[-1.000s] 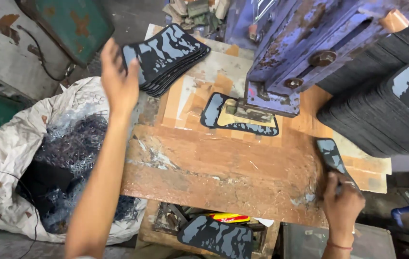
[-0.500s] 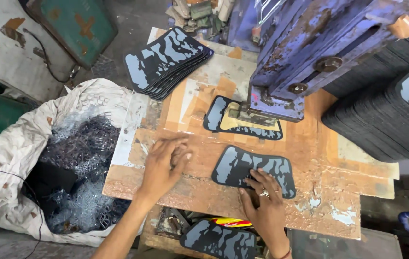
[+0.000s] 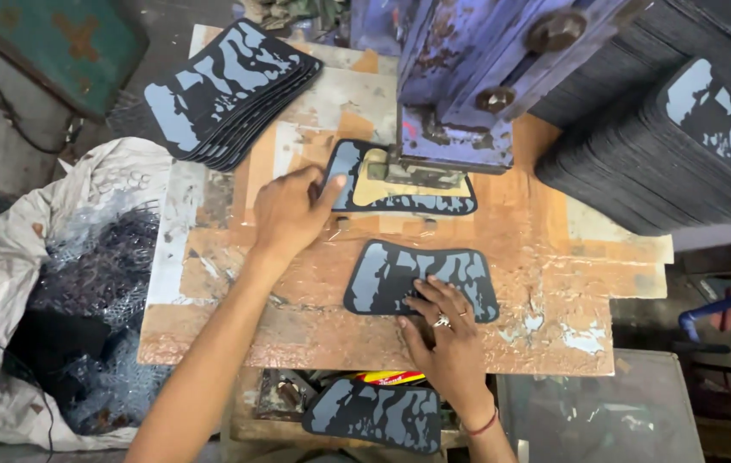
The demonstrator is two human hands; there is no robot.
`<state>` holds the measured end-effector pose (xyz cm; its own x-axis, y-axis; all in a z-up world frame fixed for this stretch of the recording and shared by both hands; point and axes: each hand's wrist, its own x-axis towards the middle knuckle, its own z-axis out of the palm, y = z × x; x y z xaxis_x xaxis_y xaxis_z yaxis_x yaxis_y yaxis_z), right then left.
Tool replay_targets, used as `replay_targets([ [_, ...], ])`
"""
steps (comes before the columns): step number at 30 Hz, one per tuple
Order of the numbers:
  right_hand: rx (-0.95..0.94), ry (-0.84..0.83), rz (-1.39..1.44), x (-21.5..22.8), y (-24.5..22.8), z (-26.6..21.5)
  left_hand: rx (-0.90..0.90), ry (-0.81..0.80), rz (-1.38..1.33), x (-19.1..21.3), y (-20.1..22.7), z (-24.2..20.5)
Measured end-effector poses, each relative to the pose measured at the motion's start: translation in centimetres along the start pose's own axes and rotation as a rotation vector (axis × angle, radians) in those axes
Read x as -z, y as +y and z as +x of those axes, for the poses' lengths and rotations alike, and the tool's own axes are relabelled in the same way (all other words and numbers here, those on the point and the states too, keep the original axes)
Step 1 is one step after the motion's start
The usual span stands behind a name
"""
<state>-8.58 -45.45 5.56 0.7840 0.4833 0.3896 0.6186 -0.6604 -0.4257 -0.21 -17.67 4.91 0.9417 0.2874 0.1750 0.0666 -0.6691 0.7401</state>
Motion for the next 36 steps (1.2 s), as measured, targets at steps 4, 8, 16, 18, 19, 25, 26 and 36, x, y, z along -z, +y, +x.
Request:
replay_targets([
  [4, -0.004, -0.025, -0.006, -0.1, -0.3, -0.3, -0.089, 0.066, 0.11, -2.3, 0.0, -1.4],
  [8, 0.004, -0.017, -0.003, 0.0, 0.3, 0.0, -0.281, 0.21, 0.136, -0.8, -0.2, -5.2],
  [16, 0.041, -0.08, -0.133, 0.1, -1.5, -2.4, 0.264, 0.042, 0.468, 14.3, -8.6, -14.5],
  [18, 0.078, -0.212, -0.236, 0.0, -2.7, -3.1, 0.19, 0.156, 0.662, 16.3, -7.4, -15.0],
  [19, 0.083, -0.214, -0.235, -0.4, -2.1, -2.0, 0.195, 0.158, 0.662, 15.2, -5.9, -14.3],
  [25, 0.259, -0.317, -0.245, -2.5, 1.8, 7.1, -0.384, 0.082, 0.25, 2.8, -1.3, -9.0],
  [26, 0.276, -0.303, -0.267, -3.0, 2.4, 8.2, -0.47, 0.076, 0.306, 1.4, -1.2, -8.2],
  [36, 0.276, -0.299, -0.259, -1.7, 2.1, 9.5, -0.387, -0.057, 0.277, -0.5, -0.8, -8.1],
])
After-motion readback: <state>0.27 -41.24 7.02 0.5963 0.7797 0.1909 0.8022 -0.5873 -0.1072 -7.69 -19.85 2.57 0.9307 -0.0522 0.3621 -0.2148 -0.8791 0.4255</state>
